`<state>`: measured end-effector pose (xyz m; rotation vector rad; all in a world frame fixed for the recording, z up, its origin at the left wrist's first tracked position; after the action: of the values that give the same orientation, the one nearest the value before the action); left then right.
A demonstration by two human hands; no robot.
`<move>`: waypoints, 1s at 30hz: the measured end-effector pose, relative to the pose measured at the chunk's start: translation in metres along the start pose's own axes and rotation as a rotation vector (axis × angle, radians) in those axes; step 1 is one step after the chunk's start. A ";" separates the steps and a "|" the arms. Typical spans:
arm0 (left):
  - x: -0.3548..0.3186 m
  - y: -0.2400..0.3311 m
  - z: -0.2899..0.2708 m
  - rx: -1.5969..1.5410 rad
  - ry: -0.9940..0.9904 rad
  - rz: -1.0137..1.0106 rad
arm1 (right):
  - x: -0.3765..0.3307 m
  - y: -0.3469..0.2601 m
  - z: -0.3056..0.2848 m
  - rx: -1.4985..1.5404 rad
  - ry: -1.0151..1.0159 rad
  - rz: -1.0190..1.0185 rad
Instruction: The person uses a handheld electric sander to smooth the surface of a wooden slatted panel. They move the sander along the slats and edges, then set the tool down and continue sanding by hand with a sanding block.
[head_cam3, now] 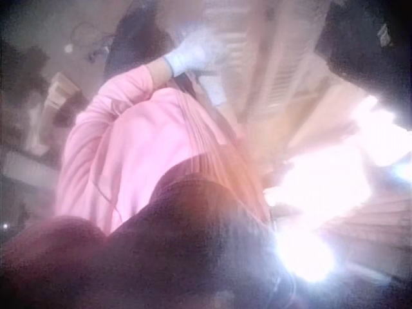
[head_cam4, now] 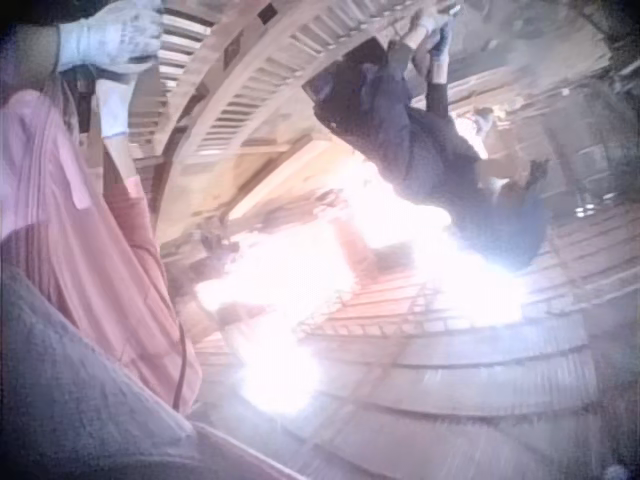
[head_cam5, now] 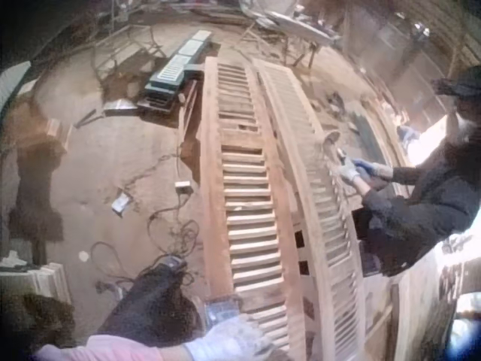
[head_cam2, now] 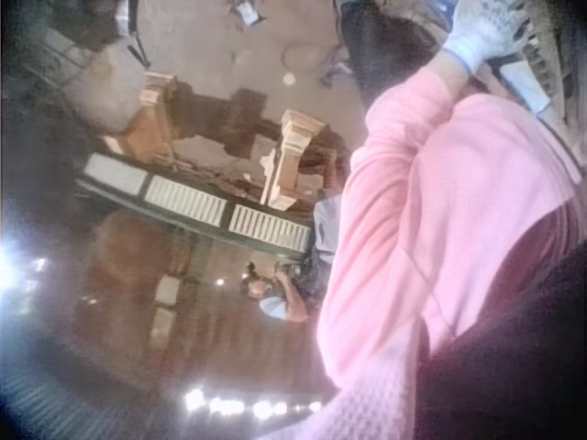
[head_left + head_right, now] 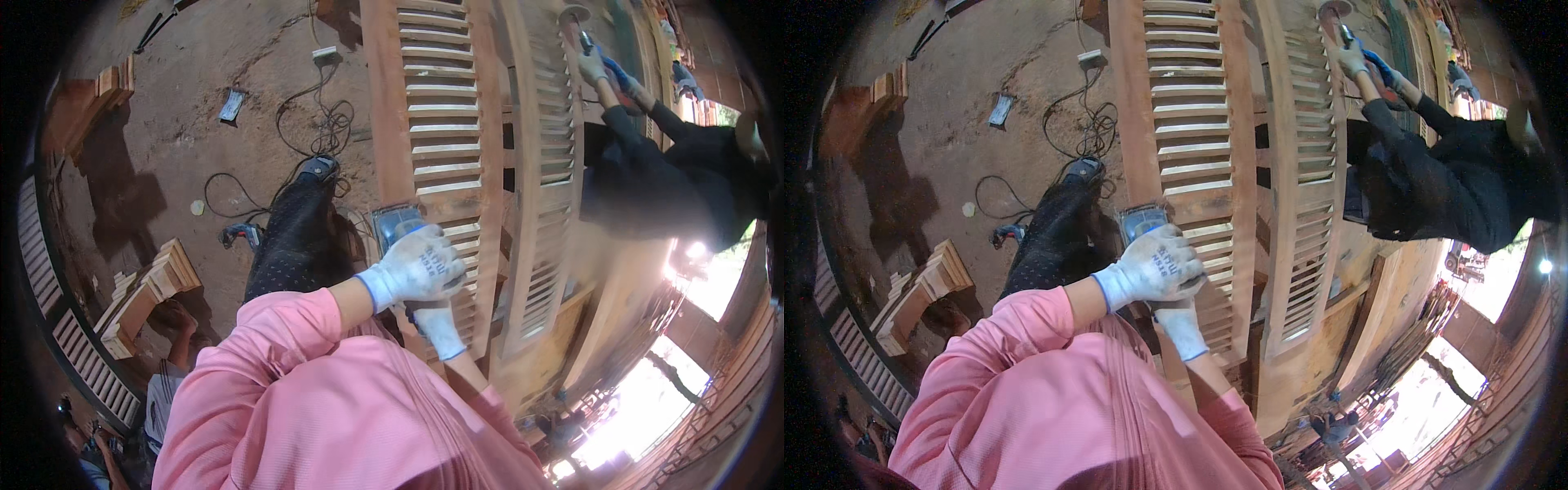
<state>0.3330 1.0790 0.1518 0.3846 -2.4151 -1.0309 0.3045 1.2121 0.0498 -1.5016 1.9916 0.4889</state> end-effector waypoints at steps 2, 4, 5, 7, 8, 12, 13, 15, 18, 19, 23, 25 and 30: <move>0.004 -0.010 -0.013 0.046 -0.057 -0.011 | 0.008 0.006 0.014 0.672 0.103 0.032; 0.018 -0.036 -0.038 0.069 -0.025 -0.049 | 0.030 -0.008 -0.022 0.507 0.095 -0.044; 0.022 -0.046 -0.045 0.098 0.065 -0.033 | 0.043 -0.008 -0.025 0.556 0.011 -0.015; 0.033 -0.050 -0.055 0.116 0.117 -0.065 | 0.071 -0.005 -0.031 0.637 -0.153 0.067; 0.034 -0.051 -0.056 0.106 0.125 -0.074 | 0.065 -0.004 -0.029 0.547 -0.094 0.028; 0.005 -0.016 -0.020 0.014 -0.014 -0.071 | 0.022 -0.008 -0.002 -0.015 0.071 -0.083; 0.006 -0.020 -0.025 0.016 -0.037 -0.076 | 0.018 -0.014 -0.015 0.046 0.215 -0.111; 0.015 -0.035 -0.038 0.033 0.020 -0.057 | 0.031 -0.010 -0.026 0.178 0.240 -0.079; 0.030 -0.048 -0.047 0.108 0.040 -0.058 | 0.067 -0.001 -0.034 0.350 -0.073 0.058; 0.029 -0.047 -0.042 0.104 0.030 -0.063 | 0.069 0.000 -0.030 0.332 -0.111 0.069; 0.006 -0.019 -0.026 0.016 -0.004 -0.049 | 0.022 -0.003 0.019 -0.178 0.175 -0.117; 0.005 -0.026 -0.027 0.008 -0.021 -0.064 | 0.027 -0.004 -0.003 0.172 0.077 -0.064; 0.045 -0.059 -0.057 0.145 0.058 -0.083 | 0.071 -0.013 -0.063 0.854 -0.165 0.257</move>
<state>0.3291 0.9857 0.1572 0.5613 -2.4469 -0.8695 0.2888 1.1182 0.0520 -0.6619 1.8945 -0.1472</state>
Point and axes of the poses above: each hand's wrist, its own x-axis towards the middle knuckle, its own z-axis out of the palm, y = z × x, the point moved 8 cm from there along x, towards the middle knuckle, and after that the axes turned 1 degree about -z, right-handed, at the moved point
